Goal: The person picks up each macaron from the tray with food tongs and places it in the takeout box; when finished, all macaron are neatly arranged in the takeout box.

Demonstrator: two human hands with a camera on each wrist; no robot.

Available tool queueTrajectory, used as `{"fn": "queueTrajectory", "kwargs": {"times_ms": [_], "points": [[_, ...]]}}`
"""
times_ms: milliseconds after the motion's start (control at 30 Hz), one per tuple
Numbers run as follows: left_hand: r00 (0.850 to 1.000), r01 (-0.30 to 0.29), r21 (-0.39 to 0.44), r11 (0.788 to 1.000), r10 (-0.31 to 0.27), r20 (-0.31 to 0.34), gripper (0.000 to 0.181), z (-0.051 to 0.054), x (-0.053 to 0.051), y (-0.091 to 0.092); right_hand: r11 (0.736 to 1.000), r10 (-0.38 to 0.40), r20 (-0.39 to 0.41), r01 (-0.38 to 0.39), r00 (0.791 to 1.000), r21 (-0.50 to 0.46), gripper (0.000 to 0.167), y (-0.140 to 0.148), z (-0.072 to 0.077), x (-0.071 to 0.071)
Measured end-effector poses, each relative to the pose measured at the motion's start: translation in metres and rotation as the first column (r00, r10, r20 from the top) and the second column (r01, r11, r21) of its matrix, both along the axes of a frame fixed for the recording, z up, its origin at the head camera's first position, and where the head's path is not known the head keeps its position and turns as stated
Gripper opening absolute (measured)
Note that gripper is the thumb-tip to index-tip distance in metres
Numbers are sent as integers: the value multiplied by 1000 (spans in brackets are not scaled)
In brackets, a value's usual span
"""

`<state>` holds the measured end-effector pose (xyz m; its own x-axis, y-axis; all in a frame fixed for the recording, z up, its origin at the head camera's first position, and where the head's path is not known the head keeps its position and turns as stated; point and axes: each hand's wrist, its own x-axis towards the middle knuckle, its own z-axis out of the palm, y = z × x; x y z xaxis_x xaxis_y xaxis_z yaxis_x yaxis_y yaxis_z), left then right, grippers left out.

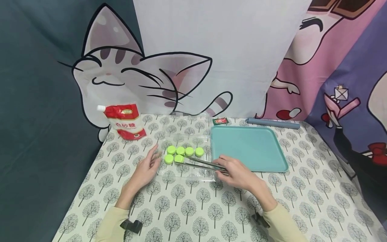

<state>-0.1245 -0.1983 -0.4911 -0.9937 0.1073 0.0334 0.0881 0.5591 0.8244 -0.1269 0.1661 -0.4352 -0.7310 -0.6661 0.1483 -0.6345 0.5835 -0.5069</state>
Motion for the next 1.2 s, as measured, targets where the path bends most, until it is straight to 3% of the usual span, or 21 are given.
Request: {"fn": "queueTrajectory", "kwargs": {"times_ms": [367,700,1200], "points": [[1000,3,8,1000,-3,-9,66,0,1,0,1000,0,-28,-1,1000,-28,37,4,-1,2],[1000,-1,-6,1000,1,-7,66,2,0,1,990,-56,-57,48,997,-131,37,17,-2,3],[1000,-10,-22,1000,10,1,65,2,0,1,937,-211,-151,156,966,-313,41,65,-12,11]]}}
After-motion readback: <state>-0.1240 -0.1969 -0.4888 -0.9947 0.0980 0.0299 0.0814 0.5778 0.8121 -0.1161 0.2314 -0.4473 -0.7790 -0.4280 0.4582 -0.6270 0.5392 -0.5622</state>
